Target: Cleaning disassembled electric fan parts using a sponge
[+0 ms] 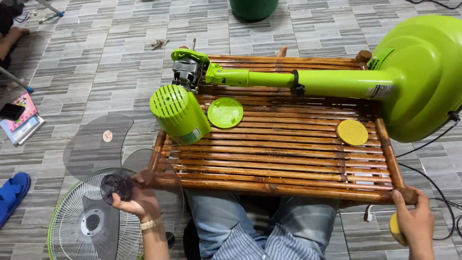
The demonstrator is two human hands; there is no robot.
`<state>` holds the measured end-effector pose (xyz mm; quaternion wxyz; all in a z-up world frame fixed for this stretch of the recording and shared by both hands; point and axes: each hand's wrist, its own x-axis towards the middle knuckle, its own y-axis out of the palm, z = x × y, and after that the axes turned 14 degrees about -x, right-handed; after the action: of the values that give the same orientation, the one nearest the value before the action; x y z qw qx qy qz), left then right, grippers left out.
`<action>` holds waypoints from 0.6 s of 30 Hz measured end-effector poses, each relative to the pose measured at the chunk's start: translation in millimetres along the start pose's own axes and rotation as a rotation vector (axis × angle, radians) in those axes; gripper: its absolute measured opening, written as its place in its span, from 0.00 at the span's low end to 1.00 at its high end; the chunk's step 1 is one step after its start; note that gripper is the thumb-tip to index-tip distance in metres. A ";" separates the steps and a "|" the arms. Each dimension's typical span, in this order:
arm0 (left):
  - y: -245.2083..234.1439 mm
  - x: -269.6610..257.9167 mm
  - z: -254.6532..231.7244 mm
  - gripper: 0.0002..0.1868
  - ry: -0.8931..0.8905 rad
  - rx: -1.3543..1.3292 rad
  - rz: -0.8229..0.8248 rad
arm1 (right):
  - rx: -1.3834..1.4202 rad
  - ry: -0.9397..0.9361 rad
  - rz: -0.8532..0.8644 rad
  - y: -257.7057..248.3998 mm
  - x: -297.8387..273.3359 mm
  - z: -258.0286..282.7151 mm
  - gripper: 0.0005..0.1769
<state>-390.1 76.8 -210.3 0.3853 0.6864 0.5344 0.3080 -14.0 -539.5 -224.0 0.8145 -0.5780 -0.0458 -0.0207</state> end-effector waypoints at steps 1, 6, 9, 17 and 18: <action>-0.5 0.4 0.7 0.32 0.009 -0.022 -0.018 | -0.040 0.021 0.019 -7.5 -1.3 7.3 0.30; -0.6 -3.1 2.1 0.28 0.109 -0.087 -0.022 | -0.126 0.014 0.074 -31.3 1.1 18.6 0.31; -0.2 -3.1 0.4 0.33 0.045 0.055 -0.062 | -0.216 0.014 0.129 -36.4 9.9 17.1 0.35; -172.7 31.3 -29.0 0.12 0.640 0.704 0.163 | -0.800 -0.004 0.182 -14.5 82.4 -56.3 0.26; -148.3 28.9 -41.9 0.12 0.639 0.711 0.162 | -0.800 -0.006 0.188 -31.7 79.9 -7.2 0.26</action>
<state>-491.8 132.7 -315.7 -0.0816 0.6860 0.6429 0.3309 63.1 -555.3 -188.7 0.5237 -0.8508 0.0164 0.0393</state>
